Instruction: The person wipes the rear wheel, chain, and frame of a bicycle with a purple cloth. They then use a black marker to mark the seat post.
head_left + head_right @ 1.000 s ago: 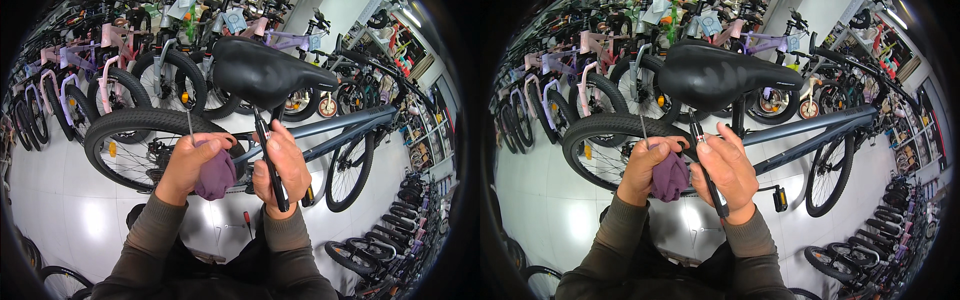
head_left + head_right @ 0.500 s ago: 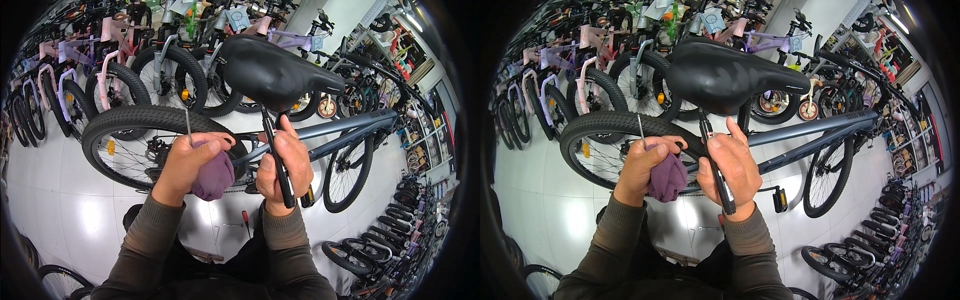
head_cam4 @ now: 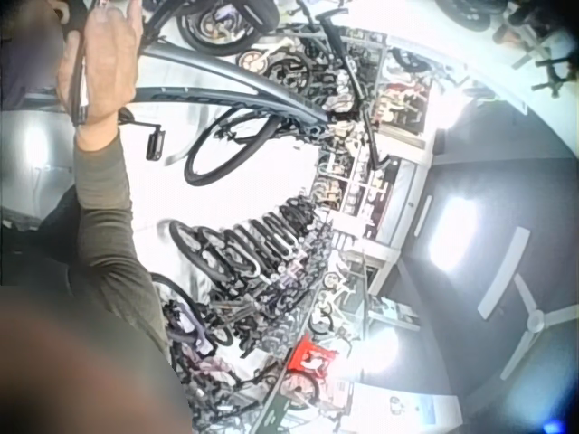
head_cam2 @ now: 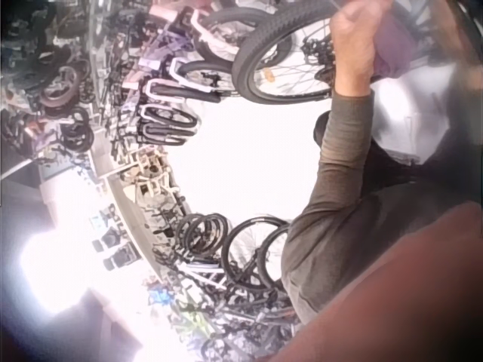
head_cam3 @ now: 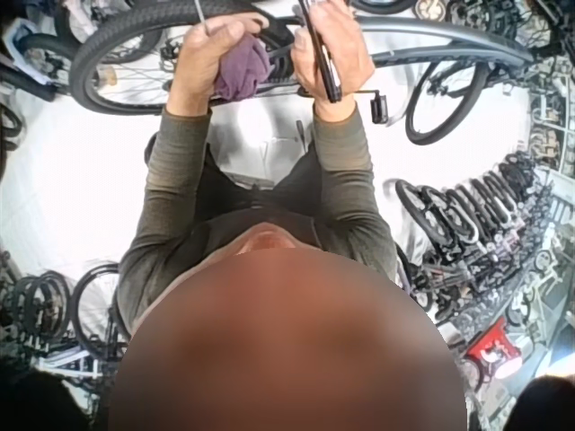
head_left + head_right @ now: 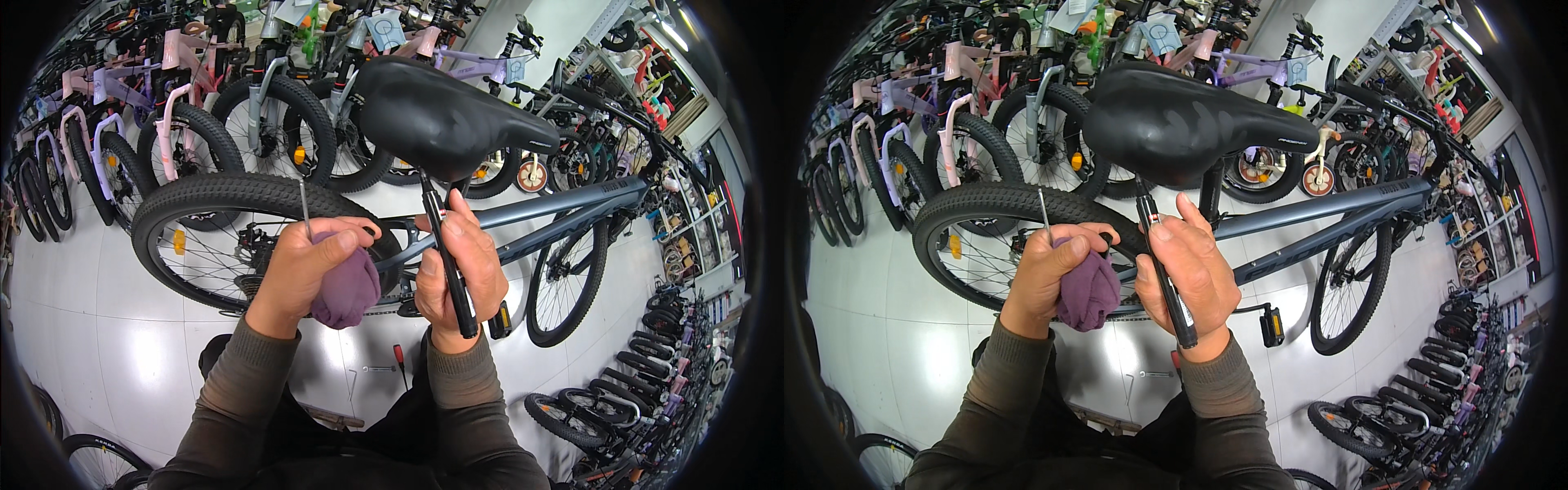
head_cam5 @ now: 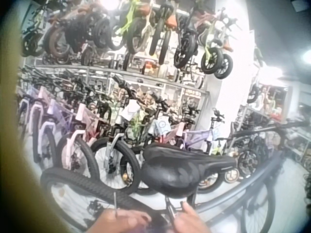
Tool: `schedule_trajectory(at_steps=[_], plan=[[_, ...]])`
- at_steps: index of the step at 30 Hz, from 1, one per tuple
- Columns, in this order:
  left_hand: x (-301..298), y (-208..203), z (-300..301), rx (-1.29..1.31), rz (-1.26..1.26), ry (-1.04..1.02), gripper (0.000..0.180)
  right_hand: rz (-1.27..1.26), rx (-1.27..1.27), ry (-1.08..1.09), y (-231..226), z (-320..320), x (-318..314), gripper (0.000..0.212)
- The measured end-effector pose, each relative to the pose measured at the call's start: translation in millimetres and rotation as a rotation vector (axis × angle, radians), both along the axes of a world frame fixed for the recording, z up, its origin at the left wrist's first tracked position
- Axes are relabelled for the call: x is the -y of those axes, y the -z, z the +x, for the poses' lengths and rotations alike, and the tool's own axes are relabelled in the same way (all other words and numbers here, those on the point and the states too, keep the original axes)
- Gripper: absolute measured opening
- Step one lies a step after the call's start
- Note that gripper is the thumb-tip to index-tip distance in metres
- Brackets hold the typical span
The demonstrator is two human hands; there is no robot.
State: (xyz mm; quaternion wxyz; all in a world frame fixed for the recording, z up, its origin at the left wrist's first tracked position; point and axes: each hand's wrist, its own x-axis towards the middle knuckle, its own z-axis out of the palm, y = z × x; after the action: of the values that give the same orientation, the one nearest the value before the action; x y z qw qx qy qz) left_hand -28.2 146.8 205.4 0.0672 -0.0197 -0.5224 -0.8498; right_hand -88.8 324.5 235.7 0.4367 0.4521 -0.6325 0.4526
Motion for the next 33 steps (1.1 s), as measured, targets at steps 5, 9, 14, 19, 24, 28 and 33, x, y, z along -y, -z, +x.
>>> schedule_trajectory(at_steps=[5,9,14,19,24,28,33], plan=[[0.7,-1.2,0.9,0.020,0.017,0.029,0.031,-0.007,0.022,0.012,-0.8,0.4,-4.4,0.027],[-0.8,0.2,0.0,0.014,0.034,0.024,0.031,-0.003,0.025,-0.025,0.1,1.1,-2.2,0.027],[-0.7,3.3,-1.5,-0.008,0.033,0.037,0.031,-0.008,0.009,-0.018,0.4,1.1,-0.1,0.027],[-1.2,3.2,-1.3,-0.005,0.024,0.028,0.031,-0.014,0.069,0.021,-0.1,5.5,-2.4,0.028],[-2.2,1.8,-0.4,-0.004,0.020,0.037,0.031,-0.024,0.058,-0.004,0.3,4.1,-0.9,0.028],[-2.4,1.0,0.0,0.008,0.019,0.040,0.032,-0.012,0.045,0.008,-0.5,4.1,-1.7,0.027],[-2.9,1.2,0.4,0.014,0.023,0.042,0.031,0.002,0.037,-0.026,-0.4,2.7,0.4,0.026]])
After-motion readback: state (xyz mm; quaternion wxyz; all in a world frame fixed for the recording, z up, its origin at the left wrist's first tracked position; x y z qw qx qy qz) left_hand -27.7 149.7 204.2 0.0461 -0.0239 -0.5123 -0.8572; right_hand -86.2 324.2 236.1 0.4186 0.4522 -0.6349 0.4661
